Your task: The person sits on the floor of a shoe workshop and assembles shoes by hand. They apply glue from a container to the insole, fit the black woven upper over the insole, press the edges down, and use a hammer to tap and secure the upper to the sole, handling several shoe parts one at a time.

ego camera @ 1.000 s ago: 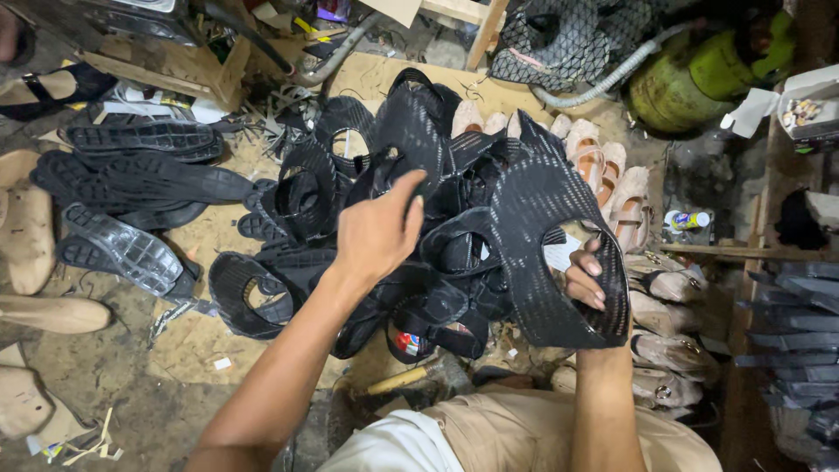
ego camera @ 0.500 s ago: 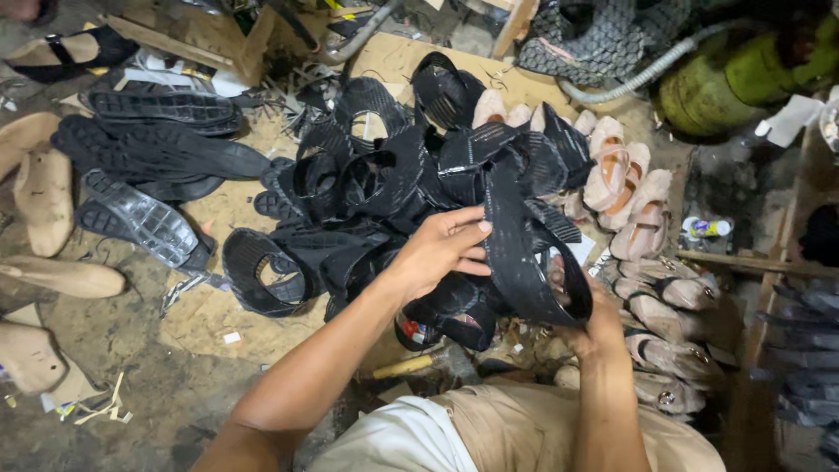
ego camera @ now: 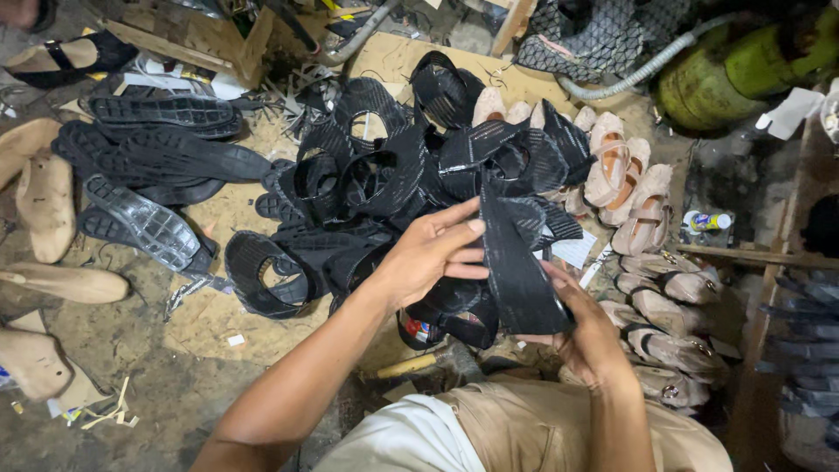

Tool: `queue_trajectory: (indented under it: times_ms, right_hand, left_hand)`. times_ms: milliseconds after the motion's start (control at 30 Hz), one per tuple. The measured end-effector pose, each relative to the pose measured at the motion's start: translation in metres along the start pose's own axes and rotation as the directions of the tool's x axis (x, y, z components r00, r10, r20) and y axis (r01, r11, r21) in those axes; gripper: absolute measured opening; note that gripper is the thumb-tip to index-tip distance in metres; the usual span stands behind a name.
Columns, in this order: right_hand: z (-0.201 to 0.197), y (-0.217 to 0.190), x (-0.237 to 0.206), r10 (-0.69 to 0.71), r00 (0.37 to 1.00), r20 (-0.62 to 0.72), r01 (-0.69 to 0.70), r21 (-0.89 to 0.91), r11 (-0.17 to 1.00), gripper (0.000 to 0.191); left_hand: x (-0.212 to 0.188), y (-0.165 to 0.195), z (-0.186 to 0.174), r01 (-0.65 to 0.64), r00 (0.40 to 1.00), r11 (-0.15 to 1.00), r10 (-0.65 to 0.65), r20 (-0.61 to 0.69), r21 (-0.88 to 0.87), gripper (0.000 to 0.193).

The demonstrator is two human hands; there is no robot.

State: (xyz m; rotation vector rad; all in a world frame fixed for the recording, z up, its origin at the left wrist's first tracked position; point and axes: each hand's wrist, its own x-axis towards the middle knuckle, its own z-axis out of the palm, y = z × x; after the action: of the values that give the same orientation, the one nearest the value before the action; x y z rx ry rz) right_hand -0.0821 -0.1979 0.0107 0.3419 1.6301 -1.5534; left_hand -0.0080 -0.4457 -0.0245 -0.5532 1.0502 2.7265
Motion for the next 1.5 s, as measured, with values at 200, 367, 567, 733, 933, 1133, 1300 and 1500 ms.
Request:
queue_trajectory:
  times_ms: [200, 367, 567, 733, 933, 1133, 1300, 1500]
  right_hand:
    - [-0.005, 0.017, 0.001, -0.189, 0.970, 0.151, 0.211, -0.147, 0.966, 0.064]
    - [0.021, 0.048, 0.031, -0.259, 0.892, 0.370, 0.446, -0.633, 0.632, 0.031]
    - [0.030, 0.080, 0.047, -0.090, 0.973, 0.213, 0.193, -0.536, 0.822, 0.030]
    - [0.023, 0.094, 0.056, 0.020, 0.992, 0.127, 0.070, -0.660, 0.748, 0.036]
    - [0.019, 0.118, 0.072, 0.012, 0.984, 0.179, 0.114, -0.676, 0.728, 0.042]
    - [0.023, 0.107, 0.066, -0.072, 0.991, 0.115, 0.131, -0.659, 0.741, 0.051]
    - [0.031, 0.075, 0.051, -0.101, 0.982, 0.162, 0.096, 0.034, 0.995, 0.071]
    - [0.006, 0.052, 0.018, -0.291, 0.937, 0.195, 0.151, 0.524, 0.838, 0.060]
  left_hand:
    - [0.038, -0.024, -0.024, -0.143, 0.961, 0.988, 0.153, -0.230, 0.060, 0.067]
    - [0.055, -0.061, -0.075, -0.080, 0.968, 0.983, 0.037, -0.248, -0.163, 0.055]
    - [0.003, -0.084, -0.182, -0.260, 0.642, 0.829, 0.531, -0.553, 0.495, 0.035]
    - [-0.078, -0.103, -0.268, 0.693, 0.156, 0.625, 0.357, -0.921, 0.360, 0.099]
    - [-0.060, -0.107, -0.271, 0.686, 0.270, 0.637, 0.226, -0.936, 0.352, 0.057]
    - [-0.050, -0.066, -0.168, -0.165, 0.245, 0.691, 0.719, -0.650, 0.703, 0.036]
    - [-0.061, -0.056, -0.102, -0.447, 0.834, 0.876, 0.481, -0.271, 0.180, 0.029]
    - [-0.043, -0.062, -0.078, -0.221, 0.972, 0.967, 0.229, -0.050, 0.129, 0.029]
